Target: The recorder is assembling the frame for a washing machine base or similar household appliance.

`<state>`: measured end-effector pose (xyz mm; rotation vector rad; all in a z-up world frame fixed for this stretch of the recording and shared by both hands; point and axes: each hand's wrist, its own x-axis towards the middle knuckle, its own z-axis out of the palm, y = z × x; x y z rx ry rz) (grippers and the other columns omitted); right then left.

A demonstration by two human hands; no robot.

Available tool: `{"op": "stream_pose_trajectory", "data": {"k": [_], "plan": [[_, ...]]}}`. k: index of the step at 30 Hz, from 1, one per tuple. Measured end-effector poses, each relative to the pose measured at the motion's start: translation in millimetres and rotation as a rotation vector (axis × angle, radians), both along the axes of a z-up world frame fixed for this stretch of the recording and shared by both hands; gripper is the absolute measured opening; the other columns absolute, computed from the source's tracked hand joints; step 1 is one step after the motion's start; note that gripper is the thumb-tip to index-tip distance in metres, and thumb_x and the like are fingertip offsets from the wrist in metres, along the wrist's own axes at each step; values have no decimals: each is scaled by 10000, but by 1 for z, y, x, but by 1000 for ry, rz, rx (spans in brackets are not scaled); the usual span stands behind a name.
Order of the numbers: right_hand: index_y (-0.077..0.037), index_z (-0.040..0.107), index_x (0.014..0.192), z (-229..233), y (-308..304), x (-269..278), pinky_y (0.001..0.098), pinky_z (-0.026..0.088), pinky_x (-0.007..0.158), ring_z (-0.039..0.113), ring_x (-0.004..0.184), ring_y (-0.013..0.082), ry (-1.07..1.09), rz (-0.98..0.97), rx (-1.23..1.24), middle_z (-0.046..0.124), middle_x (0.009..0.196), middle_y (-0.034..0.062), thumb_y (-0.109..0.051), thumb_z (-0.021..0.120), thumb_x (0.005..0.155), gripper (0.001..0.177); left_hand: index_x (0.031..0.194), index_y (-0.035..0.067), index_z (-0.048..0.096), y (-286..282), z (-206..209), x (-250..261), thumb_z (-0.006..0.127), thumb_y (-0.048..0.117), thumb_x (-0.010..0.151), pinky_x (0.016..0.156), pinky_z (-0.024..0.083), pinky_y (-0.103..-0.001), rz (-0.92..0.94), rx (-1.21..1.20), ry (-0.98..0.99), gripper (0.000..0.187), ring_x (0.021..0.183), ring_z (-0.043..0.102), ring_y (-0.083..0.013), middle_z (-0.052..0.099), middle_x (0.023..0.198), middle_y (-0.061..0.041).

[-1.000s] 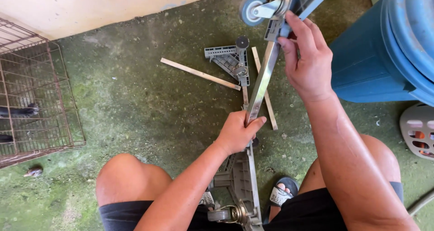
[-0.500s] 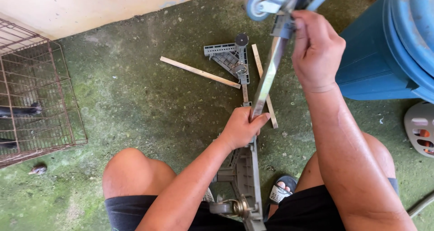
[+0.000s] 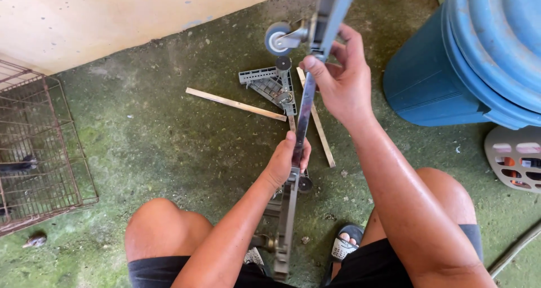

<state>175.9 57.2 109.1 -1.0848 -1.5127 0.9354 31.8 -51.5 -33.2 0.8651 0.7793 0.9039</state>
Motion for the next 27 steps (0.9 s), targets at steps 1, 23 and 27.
{"op": "stream_pose_trajectory", "data": {"k": [1,23,27], "plan": [[-41,336,1463,3,-1,-3,331,652,855,798,1075,235,-1,-3,-1,715,1294,203,-139,684,1093,517,793,97,555,3,-7,3,308,795,950,551,482,-276,-3,-1,-1,756,537,552,-130,542,605,-18],[-22,533,1353,-13,-12,-13,321,623,938,719,1157,210,-250,327,-230,668,1332,147,-61,726,975,426,836,105,576,52,39,-19,361,631,1053,616,425,-242,371,75,310,608,668,512,-99,514,714,23],[-33,497,1249,2,-41,-26,340,660,842,767,1082,220,-279,335,-406,677,1266,128,-65,732,851,463,967,120,649,64,54,-36,384,593,1062,698,428,-254,423,140,276,551,775,490,-93,493,822,29]]}}
